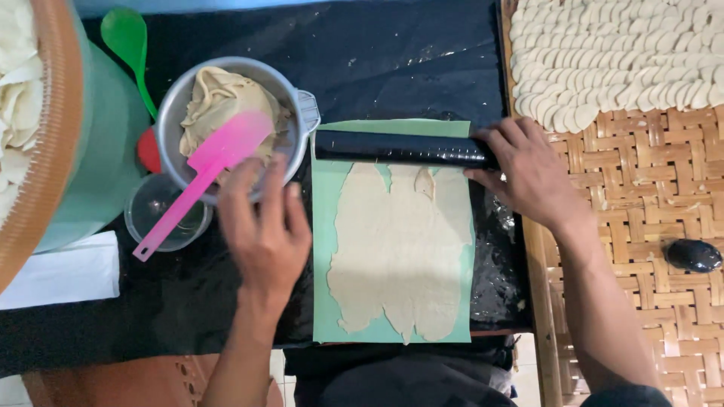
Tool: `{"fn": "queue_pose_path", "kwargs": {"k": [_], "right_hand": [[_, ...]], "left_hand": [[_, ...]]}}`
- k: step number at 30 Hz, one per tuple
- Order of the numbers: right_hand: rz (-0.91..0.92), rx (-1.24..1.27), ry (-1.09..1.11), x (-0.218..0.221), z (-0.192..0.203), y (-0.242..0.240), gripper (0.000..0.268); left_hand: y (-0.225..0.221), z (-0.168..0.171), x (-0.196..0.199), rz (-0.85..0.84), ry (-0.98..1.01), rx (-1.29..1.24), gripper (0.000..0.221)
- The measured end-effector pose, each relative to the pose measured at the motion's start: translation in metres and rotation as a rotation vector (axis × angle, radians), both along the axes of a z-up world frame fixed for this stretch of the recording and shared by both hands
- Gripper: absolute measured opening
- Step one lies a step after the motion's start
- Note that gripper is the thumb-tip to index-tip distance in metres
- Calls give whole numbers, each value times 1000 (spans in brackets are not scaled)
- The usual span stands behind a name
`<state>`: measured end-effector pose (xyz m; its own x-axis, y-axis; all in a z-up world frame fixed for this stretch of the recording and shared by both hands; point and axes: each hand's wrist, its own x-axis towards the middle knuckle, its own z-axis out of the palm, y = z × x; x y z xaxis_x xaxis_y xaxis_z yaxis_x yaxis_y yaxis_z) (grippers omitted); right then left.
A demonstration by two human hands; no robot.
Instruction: Rolling out dough onto a mat and cutting it into small circular shapes.
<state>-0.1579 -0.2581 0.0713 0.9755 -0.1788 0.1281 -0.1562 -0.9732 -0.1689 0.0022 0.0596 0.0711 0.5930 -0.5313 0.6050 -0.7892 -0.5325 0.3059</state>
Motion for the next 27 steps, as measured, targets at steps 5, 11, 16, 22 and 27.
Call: {"fn": "queue_pose_path", "kwargs": {"k": [5,11,16,22,27], "right_hand": [[-6,84,54,-21,-16,22,52],[-63,183,60,-29,-28,38,55],[10,50,-34,-21,-44,36,62],[-85,-8,-17,13,-57,8,61],[-233,81,-46,27,-57,2,60]], "left_hand": [[-56,-20,-19,-326,75,84,45],[-76,-68,-27,-445,170,246,51],[-85,-78,-32,-378,149,308,58],[-126,-80,0,-326,182,347,66],[-140,-79,13,-293,152,358,63]]}}
